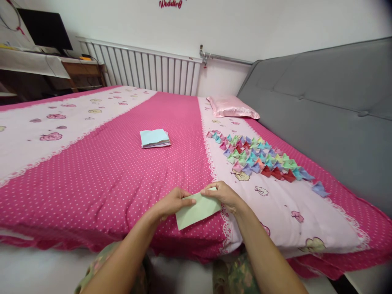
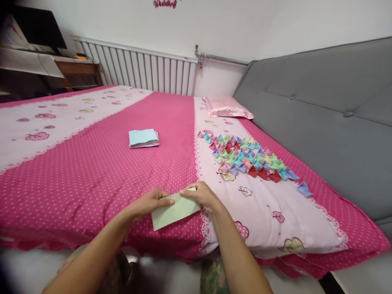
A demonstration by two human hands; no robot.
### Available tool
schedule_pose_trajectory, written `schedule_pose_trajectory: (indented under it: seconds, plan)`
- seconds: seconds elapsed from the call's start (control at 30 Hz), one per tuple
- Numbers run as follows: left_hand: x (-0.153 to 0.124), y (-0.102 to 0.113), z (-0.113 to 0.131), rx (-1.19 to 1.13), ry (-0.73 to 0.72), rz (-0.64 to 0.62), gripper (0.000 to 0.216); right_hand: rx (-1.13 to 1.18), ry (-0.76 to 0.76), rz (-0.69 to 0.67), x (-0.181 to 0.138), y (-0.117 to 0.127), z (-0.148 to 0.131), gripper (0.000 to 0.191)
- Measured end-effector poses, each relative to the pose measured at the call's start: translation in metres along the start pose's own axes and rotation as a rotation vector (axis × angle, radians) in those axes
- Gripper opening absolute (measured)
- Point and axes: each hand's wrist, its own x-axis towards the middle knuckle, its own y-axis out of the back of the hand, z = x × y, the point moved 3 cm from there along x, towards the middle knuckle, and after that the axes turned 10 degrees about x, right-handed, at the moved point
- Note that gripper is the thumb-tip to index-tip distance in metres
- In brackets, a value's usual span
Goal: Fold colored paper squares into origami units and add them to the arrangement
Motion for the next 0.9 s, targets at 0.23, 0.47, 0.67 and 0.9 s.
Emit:
schedule_pose_trajectory:
  seconds: [0.23, 0.47, 0.67, 0.9]
  plan:
    - [0.003, 0.003, -0.004, -0.026, 0.014, -0.005, 0.033, 0.006, 0.05, 0.059, 0.0, 0.01, -0.008, 0.025]
    - [0.003, 0.011, -0.002, -0.076, -0.015, 0.116, 0.035, 0.087, 0.075, 0.121, 0.003, 0.023, -0.008, 0.025]
    - [0.002, 0.021, 0.003, -0.155, -0.096, 0.32, 0.034, 0.211, 0.109, 0.185, 0.005, 0.024, -0.011, 0.022]
    - [0.003, 0.022, 0.005, -0.225, -0.104, 0.392, 0.031, 0.271, 0.124, 0.184, 0.007, 0.021, -0.012, 0.023]
